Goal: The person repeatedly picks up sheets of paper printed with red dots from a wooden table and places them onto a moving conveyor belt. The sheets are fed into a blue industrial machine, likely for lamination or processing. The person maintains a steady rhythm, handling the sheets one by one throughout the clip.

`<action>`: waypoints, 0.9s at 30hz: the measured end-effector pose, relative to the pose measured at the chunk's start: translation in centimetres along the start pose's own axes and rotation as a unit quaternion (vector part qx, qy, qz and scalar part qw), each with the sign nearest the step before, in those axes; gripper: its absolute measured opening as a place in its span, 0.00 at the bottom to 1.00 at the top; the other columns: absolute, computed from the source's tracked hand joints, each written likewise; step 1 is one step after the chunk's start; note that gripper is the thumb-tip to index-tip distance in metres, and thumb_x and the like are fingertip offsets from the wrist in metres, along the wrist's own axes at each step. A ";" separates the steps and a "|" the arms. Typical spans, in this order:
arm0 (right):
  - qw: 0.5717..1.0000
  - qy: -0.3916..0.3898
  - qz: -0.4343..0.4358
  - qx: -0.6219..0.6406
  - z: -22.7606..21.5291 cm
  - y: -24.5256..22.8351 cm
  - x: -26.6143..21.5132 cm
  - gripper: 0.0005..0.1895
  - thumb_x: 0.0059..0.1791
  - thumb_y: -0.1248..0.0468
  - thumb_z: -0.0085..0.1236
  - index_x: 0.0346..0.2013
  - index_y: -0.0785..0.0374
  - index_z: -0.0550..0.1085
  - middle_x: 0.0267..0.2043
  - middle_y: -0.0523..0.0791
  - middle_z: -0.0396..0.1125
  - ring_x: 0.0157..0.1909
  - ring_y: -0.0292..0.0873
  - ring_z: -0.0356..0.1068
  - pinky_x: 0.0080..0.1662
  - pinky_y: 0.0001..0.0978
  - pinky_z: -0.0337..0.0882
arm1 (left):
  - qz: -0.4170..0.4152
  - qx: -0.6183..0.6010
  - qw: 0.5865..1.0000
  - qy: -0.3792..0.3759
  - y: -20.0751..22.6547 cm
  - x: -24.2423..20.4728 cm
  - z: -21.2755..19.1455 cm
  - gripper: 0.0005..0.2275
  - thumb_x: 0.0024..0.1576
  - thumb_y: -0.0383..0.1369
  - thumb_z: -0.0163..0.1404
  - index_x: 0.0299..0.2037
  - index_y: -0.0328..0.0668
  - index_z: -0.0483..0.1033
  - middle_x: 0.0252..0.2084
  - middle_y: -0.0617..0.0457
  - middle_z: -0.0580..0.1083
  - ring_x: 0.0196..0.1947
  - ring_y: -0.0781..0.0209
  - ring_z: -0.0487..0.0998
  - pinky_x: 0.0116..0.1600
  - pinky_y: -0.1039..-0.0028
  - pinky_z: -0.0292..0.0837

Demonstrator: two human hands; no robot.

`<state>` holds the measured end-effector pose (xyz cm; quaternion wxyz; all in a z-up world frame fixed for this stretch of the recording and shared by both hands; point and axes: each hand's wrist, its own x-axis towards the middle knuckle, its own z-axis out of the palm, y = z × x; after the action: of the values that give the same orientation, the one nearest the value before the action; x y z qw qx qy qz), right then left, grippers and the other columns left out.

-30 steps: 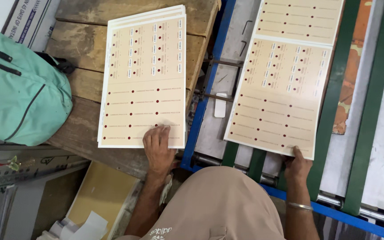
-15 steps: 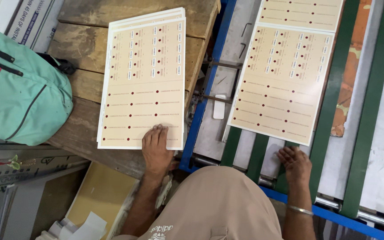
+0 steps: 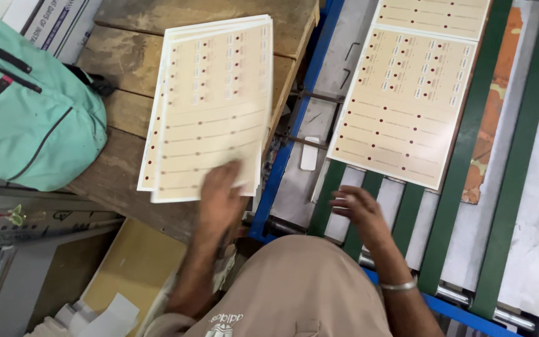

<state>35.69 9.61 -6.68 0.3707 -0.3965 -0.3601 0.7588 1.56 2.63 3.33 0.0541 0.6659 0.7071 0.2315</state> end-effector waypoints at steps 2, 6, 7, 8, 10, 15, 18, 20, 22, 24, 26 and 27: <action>0.992 -0.119 -0.005 -0.048 3.0 -1.0 0.8 0.24 0.53 0.58 0.52 0.61 0.69 0.68 0.56 0.53 0.71 0.56 0.48 0.74 0.57 0.41 0.76 | 0.074 0.065 0.994 -0.043 3.3 0.9 1.9 0.27 0.51 0.26 0.57 0.64 0.30 0.70 0.63 0.39 0.72 0.63 0.43 0.70 0.69 0.54 0.61; 0.993 -0.107 0.041 0.000 6.3 0.1 1.9 0.23 0.52 0.60 0.53 0.61 0.67 0.67 0.55 0.50 0.71 0.54 0.46 0.73 0.51 0.40 0.76 | 0.158 0.029 0.981 -0.111 8.8 1.0 4.7 0.30 0.53 0.41 0.59 0.63 0.28 0.69 0.64 0.34 0.68 0.66 0.40 0.64 0.70 0.46 0.53; 0.996 -0.043 0.068 0.032 6.4 0.8 2.4 0.23 0.52 0.60 0.53 0.60 0.66 0.68 0.53 0.49 0.72 0.52 0.46 0.73 0.48 0.41 0.76 | 0.191 0.012 0.976 -0.101 9.2 0.7 4.8 0.31 0.54 0.43 0.58 0.63 0.27 0.68 0.65 0.33 0.67 0.67 0.39 0.62 0.70 0.45 0.52; 0.998 -0.003 0.042 0.052 5.9 1.3 2.7 0.23 0.53 0.61 0.54 0.60 0.68 0.68 0.53 0.49 0.71 0.51 0.46 0.72 0.47 0.39 0.75 | 0.189 0.009 0.977 -0.104 9.0 0.6 4.6 0.31 0.56 0.45 0.58 0.63 0.29 0.68 0.66 0.34 0.67 0.68 0.39 0.61 0.71 0.44 0.50; 0.993 0.079 -0.005 0.091 3.1 1.9 2.8 0.21 0.55 0.63 0.55 0.60 0.72 0.69 0.51 0.50 0.71 0.49 0.47 0.70 0.45 0.37 0.73 | 0.180 0.000 0.977 -0.113 8.1 0.1 4.7 0.30 0.58 0.47 0.56 0.64 0.32 0.68 0.67 0.35 0.65 0.70 0.40 0.59 0.72 0.43 0.47; 0.957 0.214 -0.153 0.124 -5.8 1.7 0.8 0.17 0.55 0.70 0.54 0.59 0.72 0.70 0.54 0.49 0.72 0.52 0.43 0.75 0.53 0.33 0.78 | 0.083 0.074 0.991 -0.078 2.7 -1.1 3.2 0.31 0.58 0.49 0.55 0.64 0.30 0.67 0.68 0.35 0.64 0.71 0.41 0.59 0.74 0.45 0.47; 0.923 0.299 -0.189 0.150 -10.0 3.0 -0.6 0.17 0.54 0.73 0.54 0.59 0.71 0.71 0.54 0.49 0.71 0.51 0.44 0.75 0.53 0.36 0.80 | 0.055 0.137 0.989 -0.022 0.1 -1.4 1.9 0.33 0.50 0.45 0.58 0.62 0.29 0.69 0.66 0.31 0.65 0.68 0.38 0.61 0.70 0.44 0.49; 0.902 0.353 -0.191 0.160 -12.1 3.9 -1.2 0.17 0.54 0.74 0.53 0.58 0.69 0.70 0.54 0.48 0.71 0.52 0.44 0.75 0.52 0.37 0.80 | 0.066 0.151 0.986 0.018 -1.1 -1.5 1.6 0.31 0.49 0.40 0.60 0.61 0.29 0.70 0.64 0.31 0.67 0.67 0.37 0.63 0.69 0.45 0.53; 0.882 0.408 -0.183 0.153 -13.7 4.6 -1.6 0.15 0.56 0.72 0.53 0.58 0.69 0.70 0.54 0.49 0.72 0.51 0.45 0.76 0.51 0.40 0.81 | 0.097 0.125 0.986 0.060 -1.9 -1.5 1.7 0.26 0.53 0.33 0.60 0.62 0.30 0.71 0.63 0.33 0.69 0.66 0.38 0.66 0.69 0.48 0.58; 0.864 0.439 -0.192 0.157 -14.6 5.1 -1.3 0.13 0.56 0.72 0.53 0.56 0.69 0.69 0.54 0.50 0.71 0.52 0.47 0.77 0.50 0.42 0.82 | 0.100 0.143 0.982 0.073 -2.0 -2.0 2.2 0.24 0.52 0.27 0.59 0.61 0.36 0.72 0.62 0.39 0.71 0.64 0.43 0.68 0.70 0.51 0.62; 0.858 0.448 -0.197 0.157 -15.2 5.9 -1.4 0.13 0.56 0.71 0.52 0.56 0.70 0.69 0.55 0.51 0.71 0.52 0.47 0.77 0.50 0.43 0.83 | 0.093 0.143 0.983 0.069 -1.8 -2.5 2.3 0.24 0.51 0.24 0.58 0.60 0.38 0.73 0.61 0.41 0.72 0.63 0.44 0.69 0.69 0.53 0.64; 0.861 0.442 -0.200 0.155 -15.4 6.4 -1.5 0.14 0.56 0.71 0.51 0.57 0.71 0.70 0.55 0.51 0.71 0.52 0.47 0.76 0.50 0.42 0.83 | 0.084 0.134 0.986 0.058 -1.6 -2.9 2.2 0.24 0.50 0.25 0.58 0.60 0.37 0.73 0.60 0.40 0.72 0.61 0.43 0.69 0.68 0.52 0.64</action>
<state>47.87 9.25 -18.15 0.6912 -0.5469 -0.1076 0.4600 1.26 0.35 0.10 -0.0969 0.7098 0.6750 0.1766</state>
